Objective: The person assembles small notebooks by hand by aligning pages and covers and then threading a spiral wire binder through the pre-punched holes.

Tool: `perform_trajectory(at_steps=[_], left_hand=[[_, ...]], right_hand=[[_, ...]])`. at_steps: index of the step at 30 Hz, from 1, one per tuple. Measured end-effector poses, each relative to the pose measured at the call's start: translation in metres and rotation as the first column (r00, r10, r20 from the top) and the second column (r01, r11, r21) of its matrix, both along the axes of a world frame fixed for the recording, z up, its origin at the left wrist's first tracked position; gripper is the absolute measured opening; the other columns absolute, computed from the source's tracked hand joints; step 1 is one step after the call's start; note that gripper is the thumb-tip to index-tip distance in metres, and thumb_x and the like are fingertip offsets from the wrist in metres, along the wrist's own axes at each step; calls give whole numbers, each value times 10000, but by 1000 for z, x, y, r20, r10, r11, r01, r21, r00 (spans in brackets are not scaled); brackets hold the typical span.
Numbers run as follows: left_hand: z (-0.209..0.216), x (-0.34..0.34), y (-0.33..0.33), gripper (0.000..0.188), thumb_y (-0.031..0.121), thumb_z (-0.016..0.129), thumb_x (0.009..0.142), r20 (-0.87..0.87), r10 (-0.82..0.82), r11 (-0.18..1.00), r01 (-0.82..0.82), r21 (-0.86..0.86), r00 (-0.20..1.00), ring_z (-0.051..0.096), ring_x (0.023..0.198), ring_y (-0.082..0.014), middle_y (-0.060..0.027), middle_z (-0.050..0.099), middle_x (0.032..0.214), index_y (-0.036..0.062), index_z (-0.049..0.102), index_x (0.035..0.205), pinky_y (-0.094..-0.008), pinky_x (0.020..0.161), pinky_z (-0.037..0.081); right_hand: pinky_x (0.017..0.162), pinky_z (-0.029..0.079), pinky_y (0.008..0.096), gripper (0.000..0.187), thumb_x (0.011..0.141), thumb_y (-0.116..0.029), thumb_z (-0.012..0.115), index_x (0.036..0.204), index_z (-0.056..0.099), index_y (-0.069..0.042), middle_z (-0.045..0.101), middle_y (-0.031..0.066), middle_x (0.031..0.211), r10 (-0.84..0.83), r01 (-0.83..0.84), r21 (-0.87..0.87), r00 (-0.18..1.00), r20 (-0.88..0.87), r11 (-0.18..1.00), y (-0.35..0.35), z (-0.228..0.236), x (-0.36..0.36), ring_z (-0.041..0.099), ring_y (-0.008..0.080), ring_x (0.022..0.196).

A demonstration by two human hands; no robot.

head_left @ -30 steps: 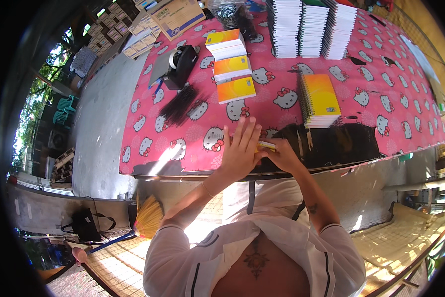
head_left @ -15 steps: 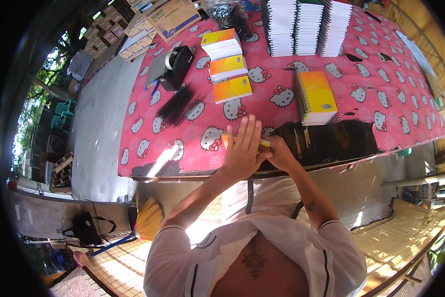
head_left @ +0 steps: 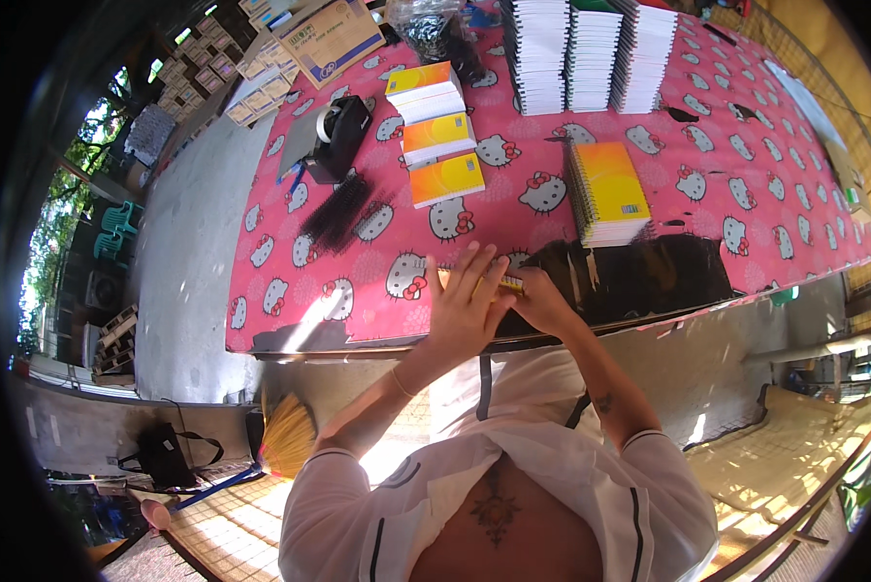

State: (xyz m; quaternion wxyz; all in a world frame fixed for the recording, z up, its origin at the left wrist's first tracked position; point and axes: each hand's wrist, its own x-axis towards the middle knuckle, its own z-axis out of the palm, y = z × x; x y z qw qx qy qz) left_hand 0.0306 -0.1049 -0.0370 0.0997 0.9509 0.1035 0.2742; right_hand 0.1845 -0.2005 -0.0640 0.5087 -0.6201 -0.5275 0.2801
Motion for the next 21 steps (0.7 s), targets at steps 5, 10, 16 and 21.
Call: perform_trajectory(at_steps=[5, 10, 16, 21], left_hand=[[6, 10, 17, 155, 186, 694, 898, 122, -46, 998, 50, -29, 991, 652, 1064, -178, 14, 697, 1037, 135, 701, 1044, -641, 1169, 121], [6, 6, 16, 188, 164, 726, 863, 154, -82, 994, 91, -54, 985, 653, 1004, -194, -1, 686, 1018, 122, 699, 1044, -571, 1159, 208], [25, 8, 14, 257, 98, 742, 814, 74, -101, 993, 105, -52, 992, 646, 909, -263, -55, 684, 1013, 86, 676, 1062, -424, 883, 447], [62, 12, 14, 245, 55, 687, 833, -18, -103, 984, 99, -148, 995, 670, 831, -330, -121, 674, 1001, 55, 658, 1077, -409, 684, 544]], right_hand=[[732, 532, 331, 291, 872, -145, 743, 1114, 680, 6, 722, 162, 893, -59, 13, 262, 984, 168, 965, -19, 30, 15, 704, 289, 793], [705, 531, 301, 199, 851, -137, 761, 989, 715, -1, 729, 108, 853, -11, 10, 23, 1000, 19, 1000, -28, 37, 33, 713, 183, 789], [646, 517, 312, 69, 829, -44, 714, 877, 676, -14, 669, 103, 753, -37, 13, 144, 985, 169, 990, -20, 36, 35, 681, 216, 690], [663, 520, 325, 179, 820, -90, 738, 980, 668, -46, 662, 99, 881, -394, 353, 256, 909, 133, 900, -30, 73, 12, 672, 231, 776]])
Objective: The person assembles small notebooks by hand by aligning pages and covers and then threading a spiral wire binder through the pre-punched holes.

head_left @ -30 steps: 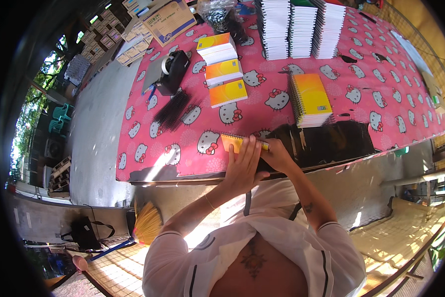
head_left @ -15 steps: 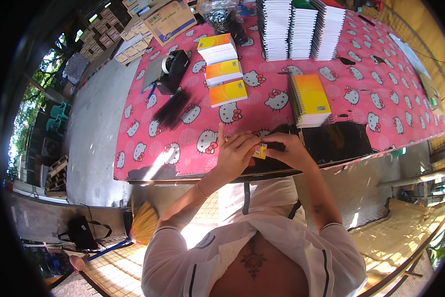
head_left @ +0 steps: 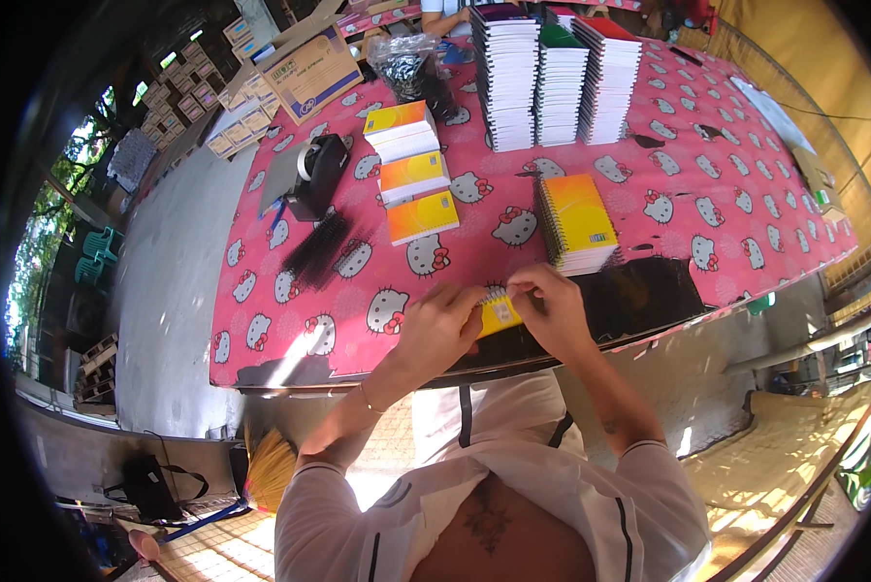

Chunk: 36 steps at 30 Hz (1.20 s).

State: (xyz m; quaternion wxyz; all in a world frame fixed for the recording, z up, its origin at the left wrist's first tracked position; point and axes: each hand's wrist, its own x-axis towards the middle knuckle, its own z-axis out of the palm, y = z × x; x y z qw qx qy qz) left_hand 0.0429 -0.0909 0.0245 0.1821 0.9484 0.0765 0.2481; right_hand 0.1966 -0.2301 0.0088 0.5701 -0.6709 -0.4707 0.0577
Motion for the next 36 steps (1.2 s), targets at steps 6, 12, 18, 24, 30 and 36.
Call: perform_trajectory(at_steps=[6, 12, 18, 24, 30, 36], left_hand=[[85, 88, -25, 332, 147, 676, 939, 450, -145, 985, 84, 152, 881, 646, 1102, -316, -186, 612, 1243, 59, 657, 1259, -351, 875, 533], [35, 209, 33, 330, 197, 679, 933, 244, -271, 911, 330, -246, 931, 568, 1085, -302, -134, 611, 1178, 115, 680, 1253, -417, 967, 446], [-15, 228, 30, 284, 213, 677, 930, 420, -136, 987, 83, 141, 897, 568, 1134, -301, -133, 635, 1147, 103, 692, 1191, -395, 968, 440], [-2, 124, 125, 183, 142, 725, 863, 236, 26, 999, -21, -25, 971, 674, 942, -322, -144, 703, 1011, 39, 707, 1013, -408, 819, 537], [-82, 58, 170, 153, 117, 733, 829, 94, 58, 980, -75, 182, 994, 687, 910, -318, -129, 727, 965, 35, 735, 959, -419, 801, 554], [-75, 62, 182, 147, 110, 713, 830, 39, 91, 995, -90, -37, 995, 700, 813, -327, -130, 730, 927, 76, 759, 966, -429, 729, 560]], right_hand=[[921, 488, 263, 607, 980, -32, 599, 1522, 330, 10, 656, 95, 1196, 104, 13, 355, 946, -308, 935, -28, 42, 21, 611, 149, 1099], [832, 510, 295, 522, 928, -49, 645, 1416, 481, 38, 674, 139, 1090, -122, 121, -21, 987, -106, 992, -21, 47, 128, 645, 180, 943], [768, 520, 348, 488, 888, -142, 706, 1332, 582, 18, 635, 157, 985, -290, 307, -113, 946, 144, 945, -21, -10, 160, 628, 245, 832], [820, 502, 346, 328, 927, -122, 658, 1224, 650, 16, 635, 160, 1070, -458, 425, 215, 878, 139, 879, -51, 42, 102, 615, 236, 885], [808, 510, 328, 245, 910, -34, 652, 1153, 671, -10, 658, 128, 1031, 88, -107, 241, 992, 85, 965, -17, 34, 14, 644, 228, 904], [814, 531, 362, 305, 889, -97, 694, 1189, 669, -46, 677, 149, 1033, 225, -232, -92, 971, -75, 968, 48, -43, 7, 673, 283, 944]])
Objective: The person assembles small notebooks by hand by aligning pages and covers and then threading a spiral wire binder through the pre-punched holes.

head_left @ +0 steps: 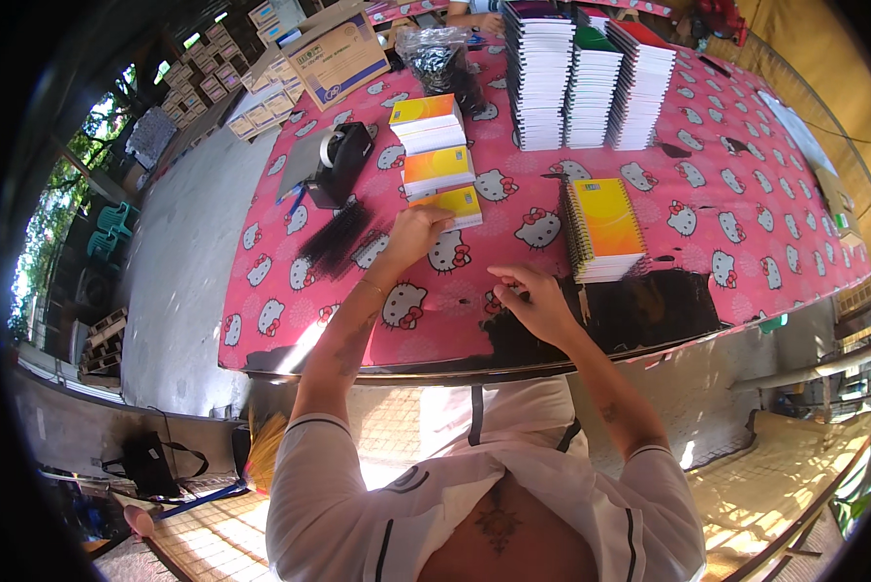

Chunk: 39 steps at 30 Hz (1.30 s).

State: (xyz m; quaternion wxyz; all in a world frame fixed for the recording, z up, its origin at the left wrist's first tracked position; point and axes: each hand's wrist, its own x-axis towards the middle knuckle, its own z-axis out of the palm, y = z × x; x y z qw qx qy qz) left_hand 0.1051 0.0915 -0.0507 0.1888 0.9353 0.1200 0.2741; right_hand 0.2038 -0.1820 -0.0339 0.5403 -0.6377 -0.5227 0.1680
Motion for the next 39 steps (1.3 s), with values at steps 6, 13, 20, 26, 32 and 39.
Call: perform_trajectory(at_steps=[6, 13, 20, 26, 32, 39], left_hand=[[0, 2, -5, 137, 136, 716, 871, -14, 40, 999, -39, 31, 999, 712, 839, -312, -109, 736, 950, 80, 764, 986, -390, 744, 566], [-5, 4, -5, 123, 133, 680, 877, 46, 135, 991, -134, -22, 990, 708, 819, -319, -103, 734, 973, 94, 748, 971, -416, 734, 571], [-2, 8, -16, 126, 126, 654, 897, 91, 184, 981, -177, -80, 979, 698, 849, -337, -119, 725, 955, 72, 710, 996, -440, 740, 563], [24, -6, -37, 168, 84, 590, 926, 148, 222, 954, -246, 170, 964, 673, 917, -348, -137, 699, 974, 49, 648, 1081, -457, 804, 533], [46, -56, -131, 181, 78, 615, 906, 96, -122, 967, 97, 236, 988, 647, 901, -363, -169, 671, 937, 44, 654, 1080, -454, 840, 515], [-18, -94, 12, 134, 147, 648, 894, -12, 522, 806, -489, 334, 853, 608, 967, -338, -128, 627, 1018, 37, 669, 969, -451, 832, 511]], right_hand=[[899, 504, 460, 437, 858, -258, 703, 1247, 648, -66, 654, 184, 1112, -187, 205, -27, 930, 318, 978, 71, -60, 31, 643, 365, 1010], [890, 501, 499, 445, 821, -251, 707, 1241, 666, -111, 616, 144, 1136, -346, 442, -133, 828, 440, 887, 126, -60, 36, 610, 372, 1042], [859, 511, 400, 442, 870, -116, 571, 1305, 639, -152, 675, 171, 1171, -234, 281, -250, 951, 201, 927, 139, -45, 59, 625, 304, 1081], [1036, 396, 336, 683, 898, -65, 592, 1529, 331, -69, 694, 111, 1201, -28, 79, 109, 913, -407, 991, 124, -22, 43, 520, 161, 1200], [938, 494, 292, 548, 863, -31, 731, 1369, 519, -40, 646, 80, 1122, 121, -137, -79, 976, -180, 987, 13, -17, 10, 608, 154, 1065], [854, 499, 254, 322, 901, 0, 688, 1201, 573, -20, 623, 59, 1104, 49, -38, 43, 955, -293, 998, -4, -45, 3, 600, 99, 974]])
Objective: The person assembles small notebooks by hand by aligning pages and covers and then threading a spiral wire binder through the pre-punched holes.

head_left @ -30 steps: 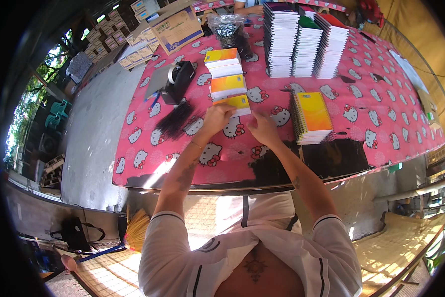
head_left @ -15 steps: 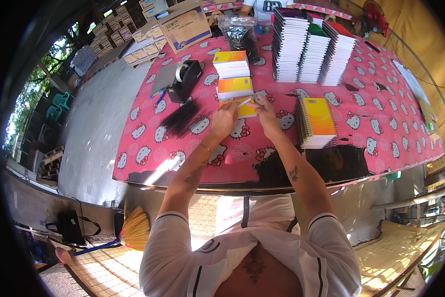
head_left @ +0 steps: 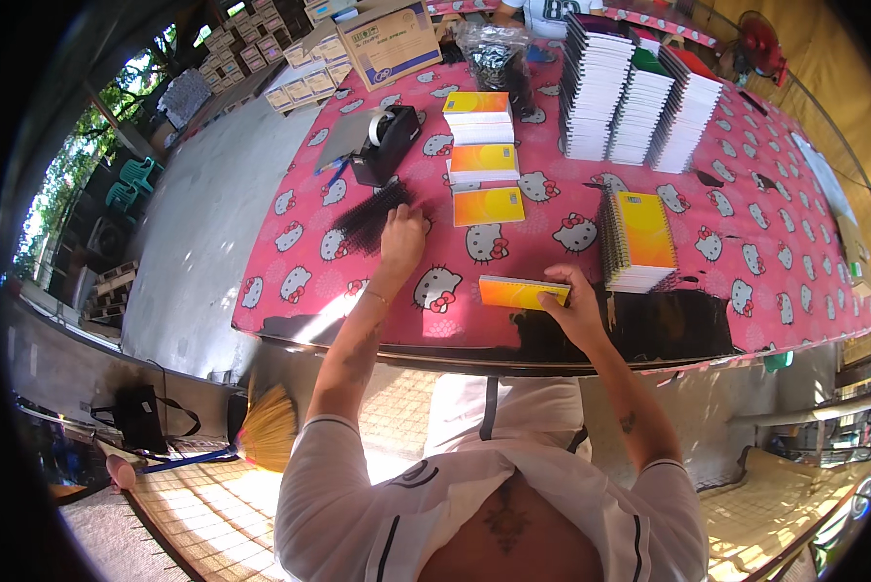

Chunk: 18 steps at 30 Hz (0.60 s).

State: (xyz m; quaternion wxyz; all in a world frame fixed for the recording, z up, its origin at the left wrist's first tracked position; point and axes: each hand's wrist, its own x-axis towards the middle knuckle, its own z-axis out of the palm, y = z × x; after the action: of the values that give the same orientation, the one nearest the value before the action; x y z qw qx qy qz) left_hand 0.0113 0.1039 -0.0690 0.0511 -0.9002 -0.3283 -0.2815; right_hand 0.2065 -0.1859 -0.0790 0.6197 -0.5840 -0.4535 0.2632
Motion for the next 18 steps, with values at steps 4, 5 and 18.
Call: perform_trajectory(at_steps=[4, 5, 18], left_hand=[[-1, 22, 3, 132, 161, 641, 875, -21, -41, 969, 45, 245, 999, 593, 969, -306, -104, 618, 1002, 53, 667, 946, -433, 792, 510], [-2, 15, -1, 131, 161, 640, 867, 26, -55, 958, 45, 283, 998, 590, 974, -296, -100, 617, 1002, 59, 667, 945, -427, 788, 509], [46, -8, -98, 159, 135, 684, 916, 411, -281, 847, 425, -319, 867, 606, 612, -270, -133, 652, 860, 38, 703, 1041, -365, 560, 492]], right_hand=[[851, 495, 252, 277, 916, -27, 676, 1179, 590, -10, 635, 56, 1088, 61, -63, -10, 992, -113, 998, 0, -4, 4, 603, 101, 972], [852, 494, 253, 260, 924, -38, 671, 1170, 596, -7, 641, 56, 1081, 105, -107, -15, 989, -107, 994, 1, -4, 2, 604, 103, 972], [920, 502, 275, 311, 986, -71, 582, 1280, 627, 19, 711, 106, 1164, 163, -162, -30, 985, 58, 986, -2, 4, -1, 636, 123, 1040]])
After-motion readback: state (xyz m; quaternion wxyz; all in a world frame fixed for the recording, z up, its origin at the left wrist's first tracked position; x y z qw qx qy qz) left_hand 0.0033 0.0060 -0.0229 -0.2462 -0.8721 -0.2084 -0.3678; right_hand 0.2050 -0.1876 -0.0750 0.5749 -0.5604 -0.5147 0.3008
